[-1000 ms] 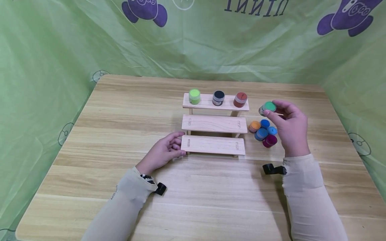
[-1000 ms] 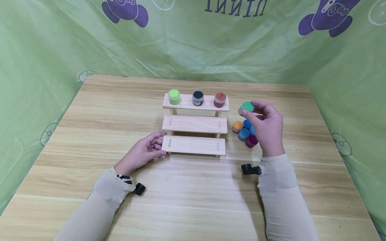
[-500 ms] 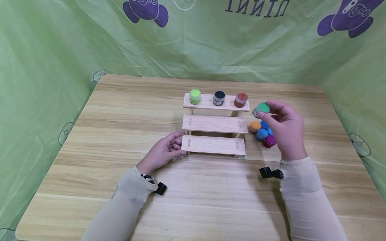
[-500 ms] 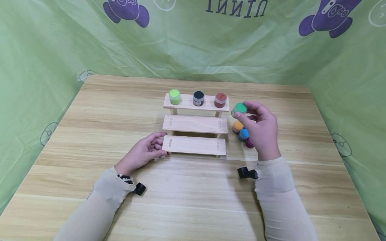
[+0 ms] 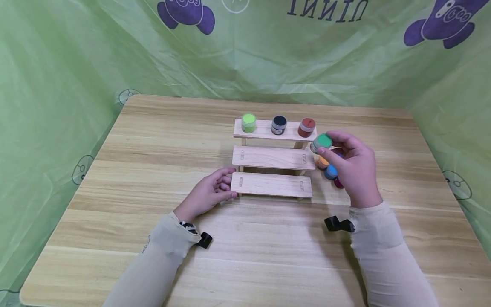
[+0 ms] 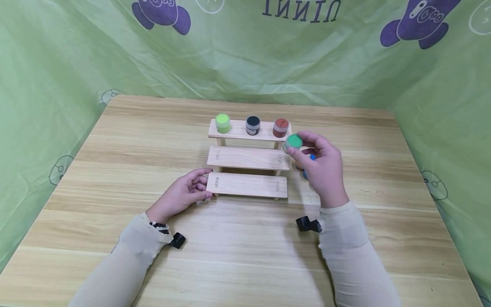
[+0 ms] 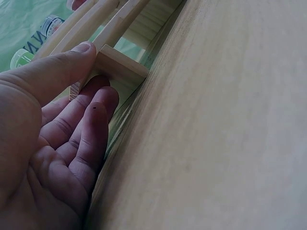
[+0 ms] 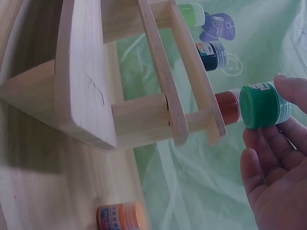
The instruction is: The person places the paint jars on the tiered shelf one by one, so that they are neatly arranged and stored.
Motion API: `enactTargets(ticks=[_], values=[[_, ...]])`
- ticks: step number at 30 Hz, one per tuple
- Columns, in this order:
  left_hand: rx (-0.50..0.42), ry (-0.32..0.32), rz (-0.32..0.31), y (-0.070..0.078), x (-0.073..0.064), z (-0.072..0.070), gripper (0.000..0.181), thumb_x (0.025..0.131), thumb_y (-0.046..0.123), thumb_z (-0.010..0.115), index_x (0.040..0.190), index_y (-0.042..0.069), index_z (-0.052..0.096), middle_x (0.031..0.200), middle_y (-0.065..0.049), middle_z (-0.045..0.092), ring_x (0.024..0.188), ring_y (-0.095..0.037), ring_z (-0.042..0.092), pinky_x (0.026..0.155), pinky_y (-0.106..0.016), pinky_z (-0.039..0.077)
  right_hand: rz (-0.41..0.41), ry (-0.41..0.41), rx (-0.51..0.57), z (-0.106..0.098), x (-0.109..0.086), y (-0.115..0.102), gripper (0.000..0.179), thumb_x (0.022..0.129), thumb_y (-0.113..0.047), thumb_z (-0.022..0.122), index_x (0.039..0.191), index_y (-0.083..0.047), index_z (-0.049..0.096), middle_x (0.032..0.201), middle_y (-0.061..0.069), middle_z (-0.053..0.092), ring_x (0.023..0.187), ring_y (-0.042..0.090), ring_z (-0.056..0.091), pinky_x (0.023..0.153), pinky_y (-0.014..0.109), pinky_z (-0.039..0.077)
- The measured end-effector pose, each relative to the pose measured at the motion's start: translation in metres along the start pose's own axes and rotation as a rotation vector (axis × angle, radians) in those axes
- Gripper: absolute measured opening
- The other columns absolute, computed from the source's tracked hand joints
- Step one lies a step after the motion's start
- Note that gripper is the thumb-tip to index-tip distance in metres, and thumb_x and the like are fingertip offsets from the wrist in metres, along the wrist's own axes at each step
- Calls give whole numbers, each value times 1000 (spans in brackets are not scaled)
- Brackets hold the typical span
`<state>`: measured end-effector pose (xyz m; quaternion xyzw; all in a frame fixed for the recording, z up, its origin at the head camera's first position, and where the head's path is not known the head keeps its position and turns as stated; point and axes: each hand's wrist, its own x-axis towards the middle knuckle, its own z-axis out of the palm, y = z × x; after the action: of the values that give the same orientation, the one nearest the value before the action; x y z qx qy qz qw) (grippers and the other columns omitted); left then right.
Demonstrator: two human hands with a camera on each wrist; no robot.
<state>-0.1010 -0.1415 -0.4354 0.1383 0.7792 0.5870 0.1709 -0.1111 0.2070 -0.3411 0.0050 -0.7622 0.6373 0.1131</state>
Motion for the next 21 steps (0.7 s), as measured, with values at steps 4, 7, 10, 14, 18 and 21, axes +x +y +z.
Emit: enactTargets(ticks=[4,7,10,14,18,21], values=[[1,1,3,0,0,0,68,86,2,78,146,4,46,112,-14,65,94,-22,63,77,-25,56,-9,-24,22,5,-1,0,39,85,-12,82,120,-4,69,101,6,69,70,13,63,50,18,51],[-1,1,5,0,1,0,69,86,2,78,146,3,46,112,-15,65,94,-22,63,78,-26,57,-23,-40,-9,8,-2,2,39,85,-10,81,121,-4,69,103,5,69,78,14,65,59,18,55],[-3,-1,6,1,1,0,69,86,1,78,146,3,46,112,-15,65,94,-22,63,78,-25,56,-48,-56,-59,11,-3,4,39,86,-7,80,123,-2,68,109,2,68,88,15,65,67,17,55],[-6,-9,6,1,2,0,69,86,1,77,147,3,45,112,-15,64,94,-22,63,76,-26,57,-85,-69,-100,15,-4,7,40,86,-5,80,123,-1,67,112,0,68,95,15,64,76,16,55],[7,-1,4,1,1,0,69,86,2,78,147,4,45,111,-13,65,93,-20,63,76,-25,57,-106,-96,-129,22,-5,8,40,87,-8,80,124,-2,67,112,0,69,96,15,64,81,18,55],[10,5,6,0,0,0,69,86,3,78,146,4,46,111,-13,65,92,-20,62,77,-25,56,-116,-126,-138,28,-5,8,40,87,-10,80,124,-3,67,112,1,69,97,14,64,83,19,54]])
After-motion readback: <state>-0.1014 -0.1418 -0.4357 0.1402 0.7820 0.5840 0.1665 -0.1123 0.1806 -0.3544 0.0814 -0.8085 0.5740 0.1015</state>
